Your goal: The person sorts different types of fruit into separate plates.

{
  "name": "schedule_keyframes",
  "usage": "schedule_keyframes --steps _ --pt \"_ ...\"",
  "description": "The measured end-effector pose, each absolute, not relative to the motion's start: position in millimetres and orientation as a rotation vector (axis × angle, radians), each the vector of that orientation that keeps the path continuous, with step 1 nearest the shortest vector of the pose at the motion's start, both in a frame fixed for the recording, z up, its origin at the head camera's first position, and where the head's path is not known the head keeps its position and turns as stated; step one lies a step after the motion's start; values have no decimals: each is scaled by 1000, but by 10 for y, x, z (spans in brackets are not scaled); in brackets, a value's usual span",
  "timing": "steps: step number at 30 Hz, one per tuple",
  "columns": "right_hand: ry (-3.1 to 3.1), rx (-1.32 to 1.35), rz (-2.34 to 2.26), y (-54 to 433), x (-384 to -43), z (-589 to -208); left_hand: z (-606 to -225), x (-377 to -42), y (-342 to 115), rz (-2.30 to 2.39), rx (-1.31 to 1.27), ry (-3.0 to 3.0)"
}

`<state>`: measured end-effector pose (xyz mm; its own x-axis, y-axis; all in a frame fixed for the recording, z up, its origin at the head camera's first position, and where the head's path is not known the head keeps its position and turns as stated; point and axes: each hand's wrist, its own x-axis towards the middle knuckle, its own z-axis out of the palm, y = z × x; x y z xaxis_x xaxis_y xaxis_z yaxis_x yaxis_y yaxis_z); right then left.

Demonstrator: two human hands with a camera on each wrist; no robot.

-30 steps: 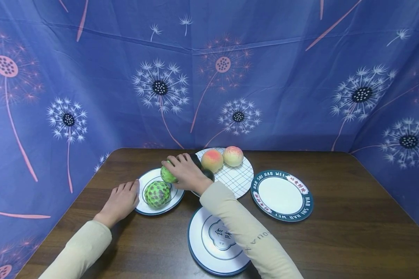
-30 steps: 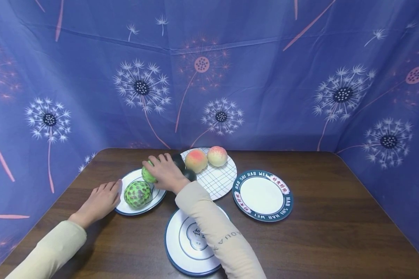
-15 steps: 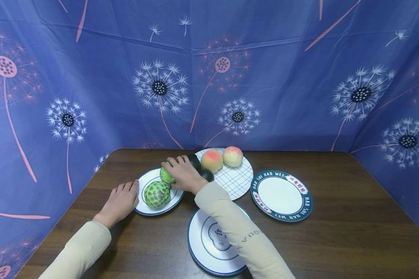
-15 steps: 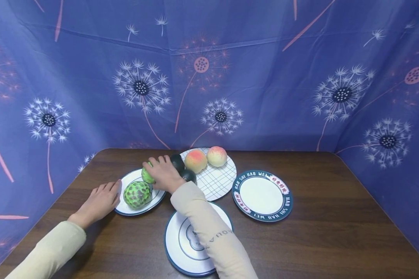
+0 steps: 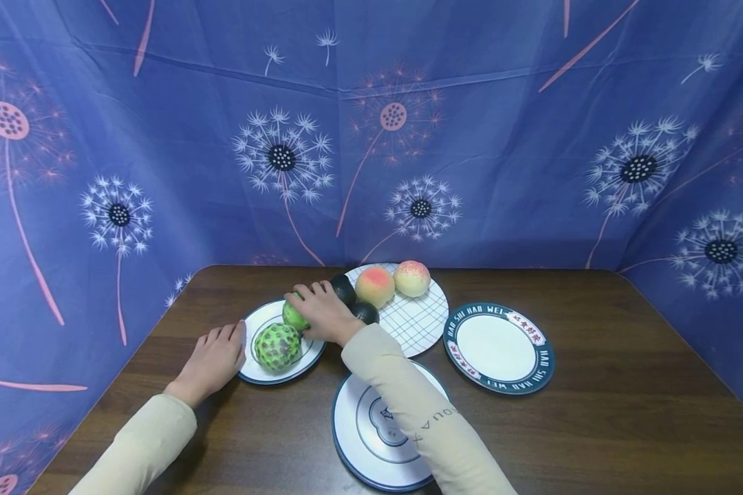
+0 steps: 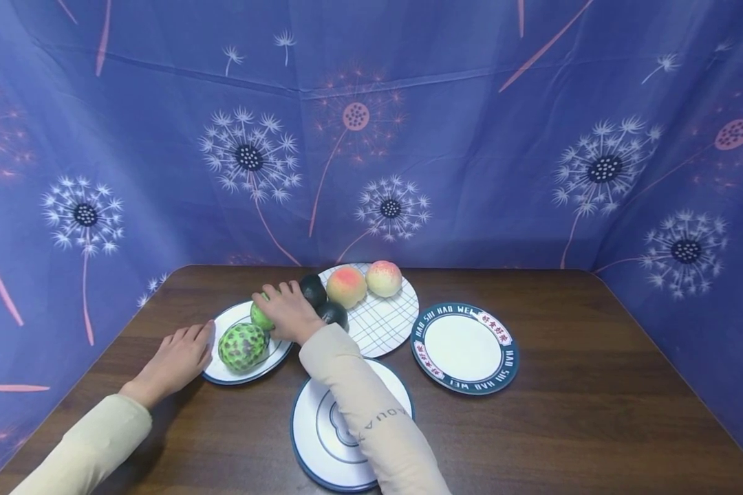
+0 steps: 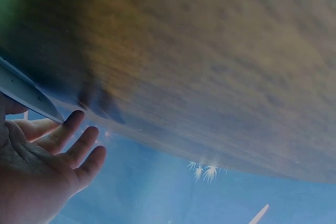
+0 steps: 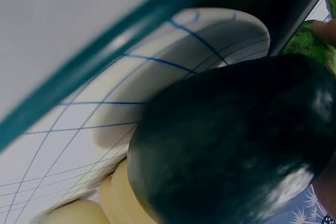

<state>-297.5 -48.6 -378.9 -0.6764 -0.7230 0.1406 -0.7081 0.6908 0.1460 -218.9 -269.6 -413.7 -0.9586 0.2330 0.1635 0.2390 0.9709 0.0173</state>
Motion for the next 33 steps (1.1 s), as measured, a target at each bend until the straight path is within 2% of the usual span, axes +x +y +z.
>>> schedule_keyframes --steps 33 --pt "-2725 1236 -72 -501 -2930 -3715 -4120 -2174 -2688 -27 -354 -2938"
